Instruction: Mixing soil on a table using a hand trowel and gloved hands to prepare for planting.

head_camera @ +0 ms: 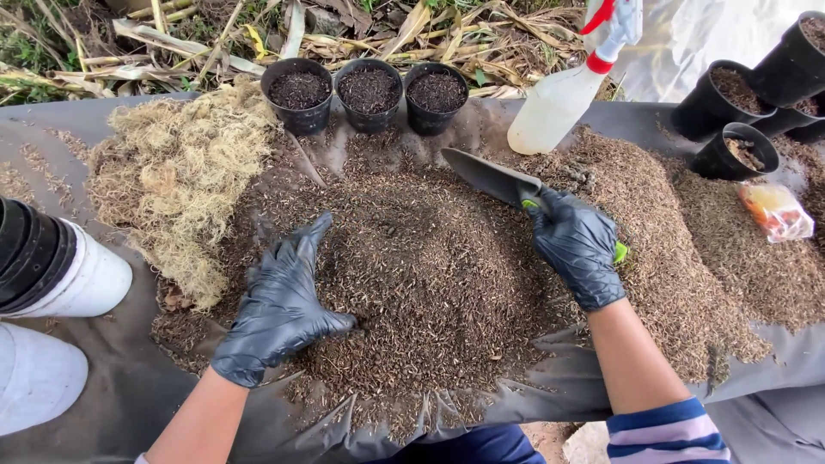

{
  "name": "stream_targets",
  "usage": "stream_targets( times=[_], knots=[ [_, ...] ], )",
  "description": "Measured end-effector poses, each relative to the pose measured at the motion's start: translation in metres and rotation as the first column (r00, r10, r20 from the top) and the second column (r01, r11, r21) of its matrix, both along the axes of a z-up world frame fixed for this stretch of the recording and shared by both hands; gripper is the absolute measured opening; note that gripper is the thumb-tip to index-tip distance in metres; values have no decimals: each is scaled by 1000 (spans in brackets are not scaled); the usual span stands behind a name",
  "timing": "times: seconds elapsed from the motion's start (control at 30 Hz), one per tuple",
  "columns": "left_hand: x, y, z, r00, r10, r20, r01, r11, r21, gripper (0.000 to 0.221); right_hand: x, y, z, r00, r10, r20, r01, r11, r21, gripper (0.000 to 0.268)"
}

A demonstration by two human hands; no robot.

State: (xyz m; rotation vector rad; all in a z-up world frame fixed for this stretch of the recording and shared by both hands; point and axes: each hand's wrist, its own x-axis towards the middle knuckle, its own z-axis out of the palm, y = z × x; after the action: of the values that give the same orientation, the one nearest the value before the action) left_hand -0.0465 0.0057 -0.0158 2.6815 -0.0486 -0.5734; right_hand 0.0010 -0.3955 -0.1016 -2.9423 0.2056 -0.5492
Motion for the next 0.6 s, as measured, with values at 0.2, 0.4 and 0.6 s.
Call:
stream_targets(
  times=[0.2,0.4,0.6],
  knots=[
    [26,4,-19,963,252,-93,-266,850,-456,112,-14,84,69,969,-37,-245,43,999,19,44],
    [45,34,-39,929,174,328,23,855,-519,73,-8,100,80,958,17,-287,-4,999,46,41],
    [29,40,-21,885,425,190,-13,431,-902,54,-14,69,42,971,149,186,-164,984,66,25]
  ],
)
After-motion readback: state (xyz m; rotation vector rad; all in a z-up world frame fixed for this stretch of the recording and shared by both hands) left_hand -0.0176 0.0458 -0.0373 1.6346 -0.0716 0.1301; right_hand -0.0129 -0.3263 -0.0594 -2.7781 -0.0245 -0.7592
